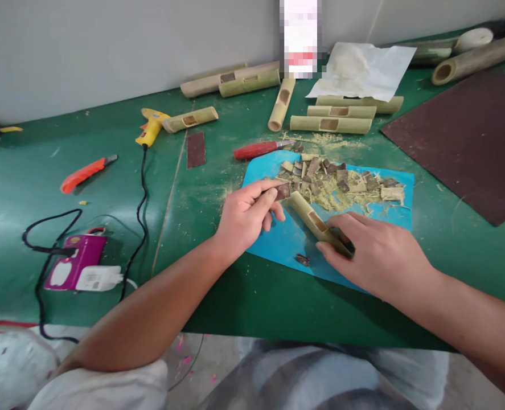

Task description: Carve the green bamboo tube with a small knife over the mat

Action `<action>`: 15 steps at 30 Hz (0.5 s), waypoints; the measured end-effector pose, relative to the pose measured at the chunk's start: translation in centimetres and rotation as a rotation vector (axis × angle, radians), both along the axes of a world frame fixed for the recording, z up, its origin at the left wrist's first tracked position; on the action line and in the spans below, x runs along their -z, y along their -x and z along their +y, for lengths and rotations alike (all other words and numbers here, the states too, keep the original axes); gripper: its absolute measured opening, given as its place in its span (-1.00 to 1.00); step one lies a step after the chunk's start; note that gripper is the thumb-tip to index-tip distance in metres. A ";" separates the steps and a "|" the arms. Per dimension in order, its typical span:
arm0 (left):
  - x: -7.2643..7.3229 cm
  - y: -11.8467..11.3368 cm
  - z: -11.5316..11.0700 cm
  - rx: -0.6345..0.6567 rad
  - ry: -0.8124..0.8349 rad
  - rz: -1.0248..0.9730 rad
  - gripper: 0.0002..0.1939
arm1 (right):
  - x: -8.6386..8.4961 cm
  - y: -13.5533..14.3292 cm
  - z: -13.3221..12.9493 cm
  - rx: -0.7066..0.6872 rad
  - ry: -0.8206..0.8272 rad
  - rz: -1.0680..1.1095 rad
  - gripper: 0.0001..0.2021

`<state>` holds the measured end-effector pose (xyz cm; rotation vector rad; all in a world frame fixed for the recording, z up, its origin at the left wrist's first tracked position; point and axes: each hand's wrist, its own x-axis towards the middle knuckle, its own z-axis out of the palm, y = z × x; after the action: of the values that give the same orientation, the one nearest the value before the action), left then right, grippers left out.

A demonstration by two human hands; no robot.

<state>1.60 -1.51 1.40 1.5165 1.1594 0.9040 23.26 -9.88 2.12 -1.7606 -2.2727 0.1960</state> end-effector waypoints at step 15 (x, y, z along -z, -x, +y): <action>0.6 0.4 0.0 0.174 -0.617 0.389 -0.75 | 0.2 0.0 0.1 0.003 -0.054 0.028 -0.79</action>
<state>1.15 -1.52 0.84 2.3379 1.0360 0.9171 23.28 -9.77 1.91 -1.7240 -2.2348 0.1566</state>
